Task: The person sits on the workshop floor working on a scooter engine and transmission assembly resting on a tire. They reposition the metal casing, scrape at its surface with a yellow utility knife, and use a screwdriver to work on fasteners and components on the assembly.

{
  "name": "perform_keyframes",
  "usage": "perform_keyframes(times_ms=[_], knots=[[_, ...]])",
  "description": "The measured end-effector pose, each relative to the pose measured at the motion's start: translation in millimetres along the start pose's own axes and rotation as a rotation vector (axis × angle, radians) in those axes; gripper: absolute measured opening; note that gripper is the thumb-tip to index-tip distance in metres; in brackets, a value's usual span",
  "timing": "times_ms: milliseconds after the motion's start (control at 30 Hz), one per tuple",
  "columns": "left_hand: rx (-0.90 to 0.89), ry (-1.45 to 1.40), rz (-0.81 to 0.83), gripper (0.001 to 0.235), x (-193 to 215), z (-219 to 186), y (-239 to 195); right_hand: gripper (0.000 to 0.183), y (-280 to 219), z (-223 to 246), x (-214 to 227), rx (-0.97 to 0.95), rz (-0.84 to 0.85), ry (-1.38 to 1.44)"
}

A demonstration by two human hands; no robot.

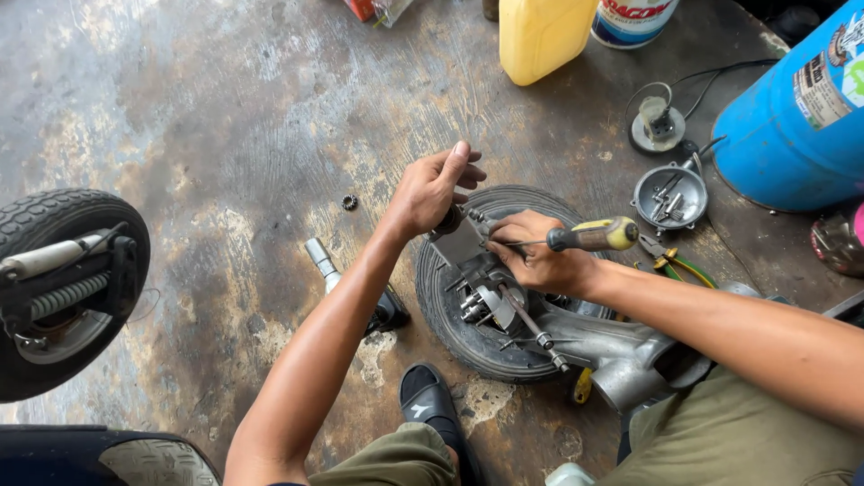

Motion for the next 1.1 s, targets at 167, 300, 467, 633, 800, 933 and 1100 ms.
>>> perform_keyframes(times_ms=[167,300,467,633,800,933,1100], knots=[[0.012,-0.009,0.01,0.058,1.6,3.7,3.2,0.009,1.7,-4.2,-7.9,0.029,0.012,-0.054],[0.013,-0.002,0.017,0.06,0.2,0.8,4.0,0.009,8.1,2.0,-0.3,0.04,0.012,-0.018],[0.025,-0.017,0.013,0.06,-1.6,1.1,-2.2,0.008,-0.9,2.4,7.1,-0.008,-0.019,0.102],[0.02,-0.029,-0.006,0.058,0.5,2.9,0.7,0.007,-0.6,-5.6,-5.5,0.026,-0.043,0.024],[0.036,-0.046,-0.006,0.056,0.0,2.1,-0.6,0.008,6.6,5.4,3.2,0.011,0.01,0.046],[0.017,-0.026,0.011,0.058,-0.3,2.6,1.1,0.007,2.7,-0.3,3.6,-0.032,0.013,0.08],[0.014,-0.031,-0.007,0.058,1.2,1.5,1.3,0.006,13.9,14.9,9.6,0.011,-0.033,0.057]])
Point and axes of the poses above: each hand's wrist, its own y-axis towards the middle knuckle, its own x-axis out of the back of the hand, z = x × y, the point moved 4 cm from there along y, towards the middle knuckle, and after that the axes turned 5 degrees about -y, right-handed, at the moved point
